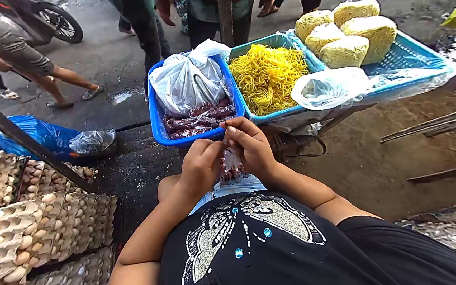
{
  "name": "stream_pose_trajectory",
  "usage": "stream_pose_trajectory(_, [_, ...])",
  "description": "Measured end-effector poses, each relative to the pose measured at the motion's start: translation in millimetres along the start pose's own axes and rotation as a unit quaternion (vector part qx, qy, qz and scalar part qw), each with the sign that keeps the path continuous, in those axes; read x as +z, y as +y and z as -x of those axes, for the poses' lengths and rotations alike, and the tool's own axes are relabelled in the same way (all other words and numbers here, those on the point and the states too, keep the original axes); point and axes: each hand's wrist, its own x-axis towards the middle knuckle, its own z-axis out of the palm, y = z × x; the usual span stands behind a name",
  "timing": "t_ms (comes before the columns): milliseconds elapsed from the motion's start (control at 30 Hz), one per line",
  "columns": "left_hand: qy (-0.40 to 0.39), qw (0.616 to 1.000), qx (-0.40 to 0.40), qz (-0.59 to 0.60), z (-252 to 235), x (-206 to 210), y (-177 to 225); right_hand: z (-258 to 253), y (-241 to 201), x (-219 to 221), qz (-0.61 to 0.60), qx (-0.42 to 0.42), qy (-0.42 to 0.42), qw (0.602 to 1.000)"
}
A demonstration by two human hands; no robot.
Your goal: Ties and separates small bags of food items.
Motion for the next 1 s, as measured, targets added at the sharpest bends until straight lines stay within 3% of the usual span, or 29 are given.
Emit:
stream_pose_trajectory(133, [0.008,0.994,0.079,-0.080,0.3,13.0,-3.5,1.5,-1.1,-3.3,-0.023,0.010,0.029,0.999])
stream_pose_trajectory(367, [-0.025,0.983,0.168,-0.069,-4.1,15.1,-1.1,3.2,-6.1,-4.7,-0.059,0.045,0.087,0.993])
stream_pose_trajectory(500, [-0.075,0.975,0.209,0.003,-3.6,15.5,2.3,1.0,-5.6,-2.9,-0.101,0.064,0.116,0.986])
stream_pose_trajectory(600, [-0.007,0.975,0.218,0.036,-5.8,25.3,-8.0,-3.1,-6.1,-4.6,-0.101,0.029,0.120,0.987])
stream_pose_trajectory(667, [0.047,0.982,0.170,0.061,-14.3,30.1,-24.9,-6.9,-7.6,-7.0,-0.104,-0.024,0.107,0.989])
stream_pose_trajectory(733, [0.039,0.996,0.059,0.056,-27.8,29.0,-48.6,-7.4,-10.6,-8.9,-0.103,-0.056,0.102,0.988])
stream_pose_trajectory(800, [-0.048,0.996,-0.069,-0.013,-47.8,25.3,-72.9,-6.0,-11.5,-9.2,-0.093,-0.062,0.094,0.989])
stream_pose_trajectory(900, [-0.263,0.933,-0.226,-0.095,-74.1,28.6,-94.0,-4.6,-7.7,-8.6,-0.091,-0.062,0.088,0.990])
stream_pose_trajectory(933, [-0.296,0.919,-0.240,-0.106,-77.7,33.3,-97.7,-4.4,-7.4,-9.0,-0.091,-0.065,0.089,0.990])
stream_pose_trajectory(1000, [-0.277,0.928,-0.225,-0.109,-78.8,40.3,-99.0,-4.1,-9.0,-10.8,-0.088,-0.073,0.093,0.989])
